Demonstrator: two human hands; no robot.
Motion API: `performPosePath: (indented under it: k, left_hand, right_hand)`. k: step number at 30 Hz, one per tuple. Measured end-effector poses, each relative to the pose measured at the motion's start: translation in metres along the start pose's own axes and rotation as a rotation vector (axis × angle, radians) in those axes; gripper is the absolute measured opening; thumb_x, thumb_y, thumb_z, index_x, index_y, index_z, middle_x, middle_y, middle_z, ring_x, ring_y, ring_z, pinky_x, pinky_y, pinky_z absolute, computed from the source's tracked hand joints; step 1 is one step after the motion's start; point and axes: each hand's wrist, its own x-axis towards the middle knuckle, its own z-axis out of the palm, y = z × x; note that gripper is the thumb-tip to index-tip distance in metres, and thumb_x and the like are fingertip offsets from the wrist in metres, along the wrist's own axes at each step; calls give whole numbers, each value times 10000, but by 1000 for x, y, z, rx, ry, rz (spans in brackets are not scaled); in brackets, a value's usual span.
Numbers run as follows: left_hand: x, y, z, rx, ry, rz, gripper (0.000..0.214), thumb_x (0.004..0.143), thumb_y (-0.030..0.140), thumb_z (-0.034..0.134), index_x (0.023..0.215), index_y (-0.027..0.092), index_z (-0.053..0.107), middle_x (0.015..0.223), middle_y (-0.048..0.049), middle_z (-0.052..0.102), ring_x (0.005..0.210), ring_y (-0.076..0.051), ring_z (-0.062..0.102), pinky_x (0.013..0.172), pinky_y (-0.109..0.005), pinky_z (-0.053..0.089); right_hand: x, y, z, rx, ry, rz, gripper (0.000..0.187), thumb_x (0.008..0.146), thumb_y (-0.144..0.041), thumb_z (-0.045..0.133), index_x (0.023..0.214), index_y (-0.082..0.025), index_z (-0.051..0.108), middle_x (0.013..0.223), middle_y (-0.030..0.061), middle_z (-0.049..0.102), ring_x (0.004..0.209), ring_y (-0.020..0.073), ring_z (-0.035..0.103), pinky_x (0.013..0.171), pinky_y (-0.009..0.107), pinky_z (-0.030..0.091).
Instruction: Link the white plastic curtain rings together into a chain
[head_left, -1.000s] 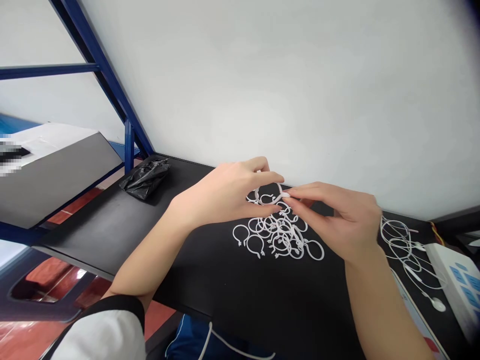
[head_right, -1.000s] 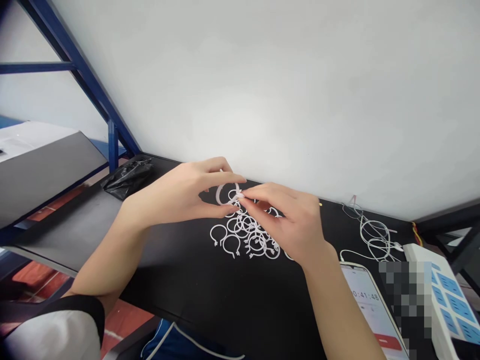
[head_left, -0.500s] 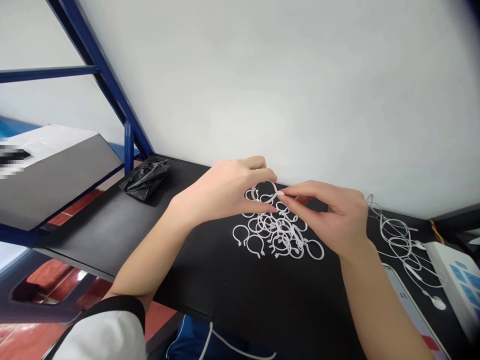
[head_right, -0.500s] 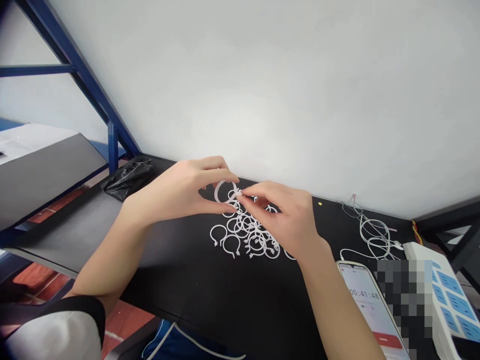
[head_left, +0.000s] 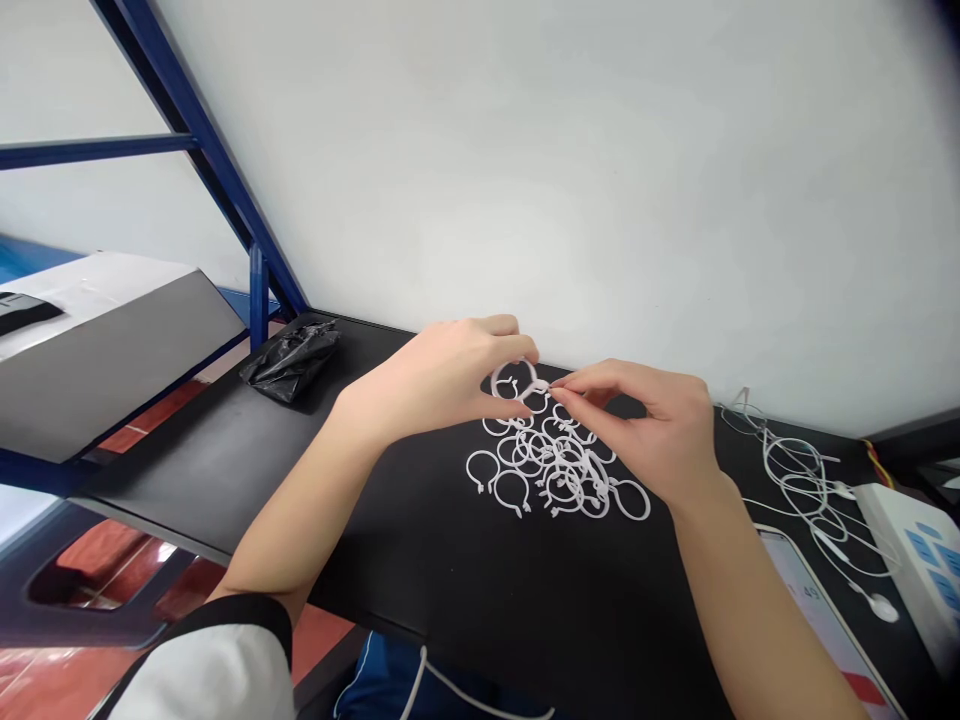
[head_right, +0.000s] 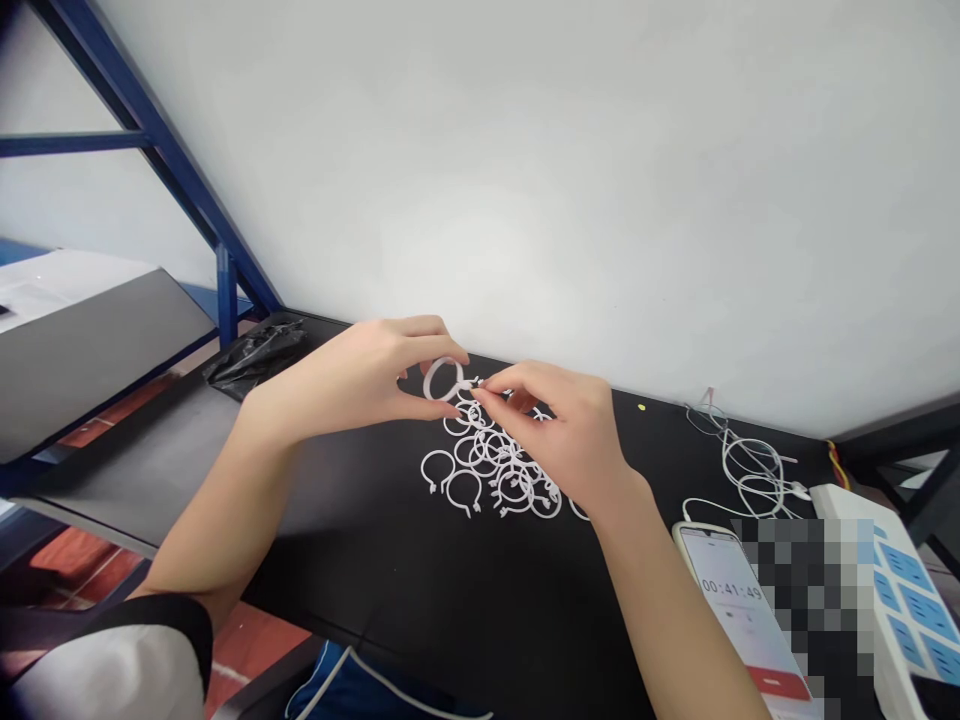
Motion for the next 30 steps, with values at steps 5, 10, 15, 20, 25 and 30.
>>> performPosePath:
  k: [5,10,15,20,25,30]
  left_hand:
    - [1,-52,3,187,-181,-263,287,826,225,630,1113,210,622,1078,-54,655,934,-212,615,718,-273,431]
    - [7,-107,15,208,-209,-492,408,772,256,666,1170,199,596,1208,-85,641,1045,-237,620,754,-264,456]
    - [15,-129,35,118,-579,-714,563,644,390,779,1156,191,657,1229,-103,672,965,-245,665,744,-266,491]
    - [21,-133,54,110,-683,-679,557,601,454,803,1089,201,715,1139,-93,727,942,-248,676,744,-257,500]
    - [26,-140,68,85,-696,-614,643,548,524,817,1106,219,722,1172,-90,715,922,-246,683,747,-265,507]
    - [30,-132,70,92,-822,-647,554,560,540,808,985,187,759,1037,-105,751,847,-247,682,737,-283,516]
  right_hand:
    - [-1,25,10,11,-143,255,128,856,-312,688,779,-213,709,641,-17,685,524,111,592,533,257,495]
    - [-12,54,37,-36,-420,430,253,868,-449,634,875,-205,701,869,38,711,727,177,647,641,321,517]
    - [-26,55,70,-26,-689,336,412,879,-510,597,1163,-214,634,1397,131,547,1310,315,486,1050,474,432]
    - [-32,56,78,-53,-796,389,591,909,-581,502,1359,-198,514,1528,156,407,1439,351,331,1157,524,287]
    - [-32,70,71,41,-777,464,545,883,-599,535,1258,-208,588,1407,142,523,1300,316,490,1043,446,422]
    - [-34,75,73,68,-737,486,529,881,-587,549,1228,-190,596,1306,137,587,1225,291,527,1013,425,430]
